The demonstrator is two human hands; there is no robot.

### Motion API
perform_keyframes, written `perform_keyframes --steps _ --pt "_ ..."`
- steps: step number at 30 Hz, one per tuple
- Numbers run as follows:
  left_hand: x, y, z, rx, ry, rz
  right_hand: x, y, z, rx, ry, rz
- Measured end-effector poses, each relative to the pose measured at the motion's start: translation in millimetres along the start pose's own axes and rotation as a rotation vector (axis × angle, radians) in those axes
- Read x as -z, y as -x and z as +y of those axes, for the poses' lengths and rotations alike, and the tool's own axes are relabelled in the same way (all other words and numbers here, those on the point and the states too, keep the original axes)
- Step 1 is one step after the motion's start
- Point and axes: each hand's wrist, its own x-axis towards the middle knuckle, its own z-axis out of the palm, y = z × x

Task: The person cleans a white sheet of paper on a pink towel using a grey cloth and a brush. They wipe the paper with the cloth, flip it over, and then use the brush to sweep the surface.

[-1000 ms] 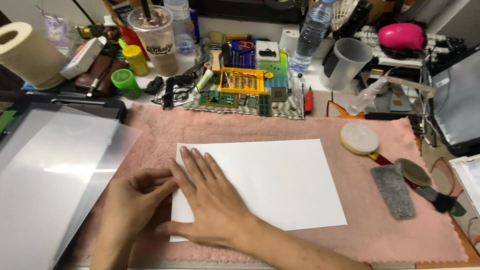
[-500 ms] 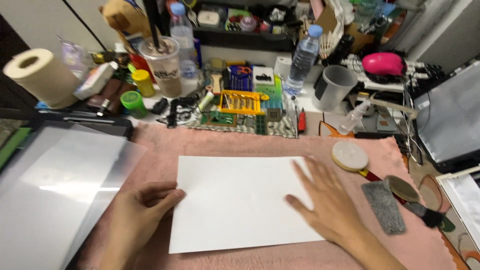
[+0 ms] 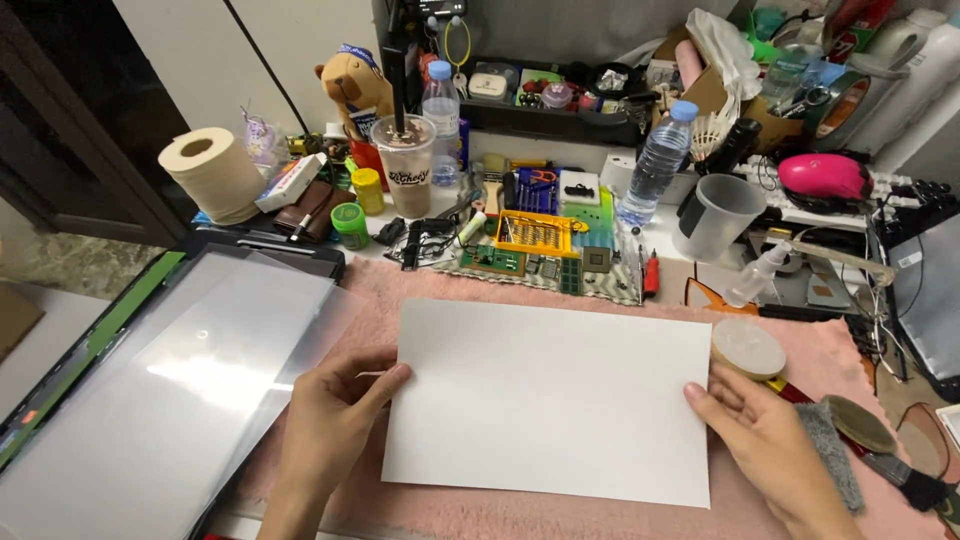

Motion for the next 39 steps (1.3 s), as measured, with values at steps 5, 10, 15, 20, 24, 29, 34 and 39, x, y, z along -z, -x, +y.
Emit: perform_keyframes --steps 5,10,15,20,24,29,34,39 --pt "3.7 8.0 10.0 0.046 0.059 0.011 16.0 6.0 8.7 -0.02 -0.112 -0.012" --pt "2.9 10.1 10.9 0.125 -0.004 -0.058 24.2 32.9 -11.9 -0.074 -0.408 0.071" --pt "-7.0 10.4 6.7 0.15 -0.037 -0.087 38.0 27.2 23.5 0.074 -0.508 0.106" --pt "-6.9 -1.3 -13.4 0.139 -0.053 -0.071 42.8 40.0 13.6 0.045 -0.572 0.112" --pt "-7.2 -8.9 -19.4 0.056 -0.06 -0.093 53.3 27.1 33.1 0.075 -0.579 0.057" --pt "-11.2 -2.2 -12.8 0.147 -0.052 -0.1 65.6 11.7 65.1 0.22 -0.549 -0.039" --pt "-11.8 4.0 -2.9 0.159 -0.065 -0.064 68.1 11.4 65.4 0.242 -0.576 -0.035" --pt "-10.2 -1.5 -5.3 0.181 -0.134 -0.088 72.8 7.4 71.1 0.323 -0.586 -0.082"
